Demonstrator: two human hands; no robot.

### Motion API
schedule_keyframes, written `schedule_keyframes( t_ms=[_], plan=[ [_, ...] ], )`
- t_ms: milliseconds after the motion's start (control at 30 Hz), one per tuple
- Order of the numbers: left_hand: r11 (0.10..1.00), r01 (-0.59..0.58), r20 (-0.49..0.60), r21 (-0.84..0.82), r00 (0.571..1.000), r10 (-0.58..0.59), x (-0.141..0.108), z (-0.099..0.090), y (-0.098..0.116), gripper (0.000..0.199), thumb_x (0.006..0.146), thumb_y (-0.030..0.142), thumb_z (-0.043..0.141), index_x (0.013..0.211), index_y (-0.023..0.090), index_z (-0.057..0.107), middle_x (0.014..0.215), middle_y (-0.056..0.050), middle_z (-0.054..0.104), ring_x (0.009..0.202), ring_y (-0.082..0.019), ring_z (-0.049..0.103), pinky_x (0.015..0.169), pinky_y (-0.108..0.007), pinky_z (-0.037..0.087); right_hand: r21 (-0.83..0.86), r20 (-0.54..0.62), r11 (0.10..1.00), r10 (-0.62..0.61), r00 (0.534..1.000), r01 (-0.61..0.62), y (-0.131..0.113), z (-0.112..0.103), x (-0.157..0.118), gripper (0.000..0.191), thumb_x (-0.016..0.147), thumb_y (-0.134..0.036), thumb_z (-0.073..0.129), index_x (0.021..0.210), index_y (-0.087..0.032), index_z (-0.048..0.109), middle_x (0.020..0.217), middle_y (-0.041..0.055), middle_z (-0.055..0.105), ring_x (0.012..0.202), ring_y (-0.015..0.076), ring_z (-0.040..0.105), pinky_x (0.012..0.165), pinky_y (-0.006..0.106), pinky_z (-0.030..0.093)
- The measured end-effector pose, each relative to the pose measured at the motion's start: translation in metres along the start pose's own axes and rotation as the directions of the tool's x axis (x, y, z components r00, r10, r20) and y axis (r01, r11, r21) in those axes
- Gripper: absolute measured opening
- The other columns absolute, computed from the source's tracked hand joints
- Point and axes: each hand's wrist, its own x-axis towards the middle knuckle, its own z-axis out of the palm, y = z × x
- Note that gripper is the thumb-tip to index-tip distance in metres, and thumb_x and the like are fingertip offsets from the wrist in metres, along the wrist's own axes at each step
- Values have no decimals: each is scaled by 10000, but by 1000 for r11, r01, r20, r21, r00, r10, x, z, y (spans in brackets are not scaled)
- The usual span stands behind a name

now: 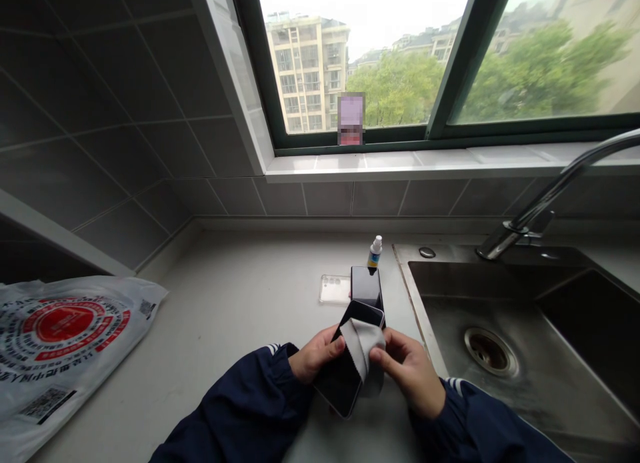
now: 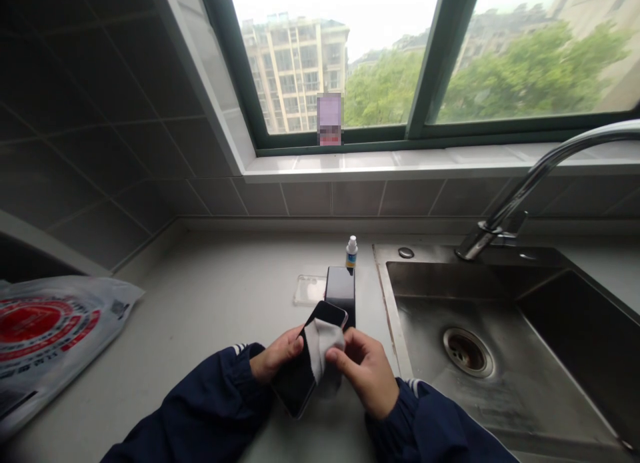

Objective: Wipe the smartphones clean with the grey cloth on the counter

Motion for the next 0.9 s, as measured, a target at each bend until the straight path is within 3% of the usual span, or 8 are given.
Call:
schedule_keyframes(
  t_ms=[167, 267, 433, 567, 667, 800, 900],
  plan=[
    [999, 46, 70, 23, 996, -47, -4, 1, 3, 648, 750, 542, 675, 1228, 116, 575, 1013, -108, 636, 847, -171, 592, 732, -237, 423, 28, -213, 999, -25, 977, 32, 7, -18, 9, 406, 761, -512, 715, 662, -202, 473, 558, -62, 437, 507, 95, 367, 477, 212, 285],
    [998, 58, 88, 25, 994, -60, -4, 1, 3, 646, 744, 553, 675, 1206, 110, 591, 1024, -117, 640, 859, -180, 596, 747, -247, 421, 44, -229, 998, -29, 973, 41, 10, -20, 9, 394, 786, -527, 682, 685, -208, 472, 570, -60, 440, 510, 98, 368, 475, 211, 292],
    [1000, 15, 39, 21, 999, -16, -1, -1, 1, 636, 748, 565, 662, 1202, 126, 588, 975, -95, 640, 824, -169, 587, 751, -253, 421, 15, -31, 1000, -10, 999, 10, 4, -5, 2, 376, 727, -486, 748, 659, -180, 540, 626, -15, 537, 584, 129, 481, 549, 237, 391],
    [1000, 9, -19, 25, 1000, -8, 0, -5, -3, 605, 766, 567, 638, 1181, 131, 585, 857, -60, 624, 695, -126, 550, 640, -222, 401, -10, 165, 1000, 25, 986, -24, -2, 9, -6, 351, 684, -459, 785, 714, -148, 625, 683, 24, 600, 621, 160, 547, 590, 268, 436],
    [999, 20, -23, 30, 1000, -20, 0, -6, -4, 606, 765, 575, 635, 1171, 128, 588, 860, -66, 626, 697, -130, 553, 633, -221, 400, -26, 200, 999, 32, 979, -28, -4, 10, -8, 353, 682, -453, 790, 727, -130, 654, 682, 33, 604, 620, 162, 548, 586, 267, 430],
    [999, 41, 19, 30, 999, -41, -2, -5, -2, 632, 739, 546, 684, 1215, 143, 582, 996, -87, 635, 846, -161, 584, 776, -249, 426, -31, 69, 999, 12, 998, -10, -1, -3, -3, 358, 774, -487, 712, 737, -137, 646, 691, 22, 591, 643, 144, 515, 593, 243, 408],
    [996, 85, 51, 33, 995, -86, -4, -5, -1, 592, 750, 516, 687, 1193, 132, 601, 991, -93, 639, 839, -161, 594, 765, -248, 431, -23, -82, 1000, -6, 997, 4, 3, -17, 3, 401, 836, -501, 646, 638, -166, 553, 568, -32, 477, 537, 95, 393, 488, 205, 317]
  ],
)
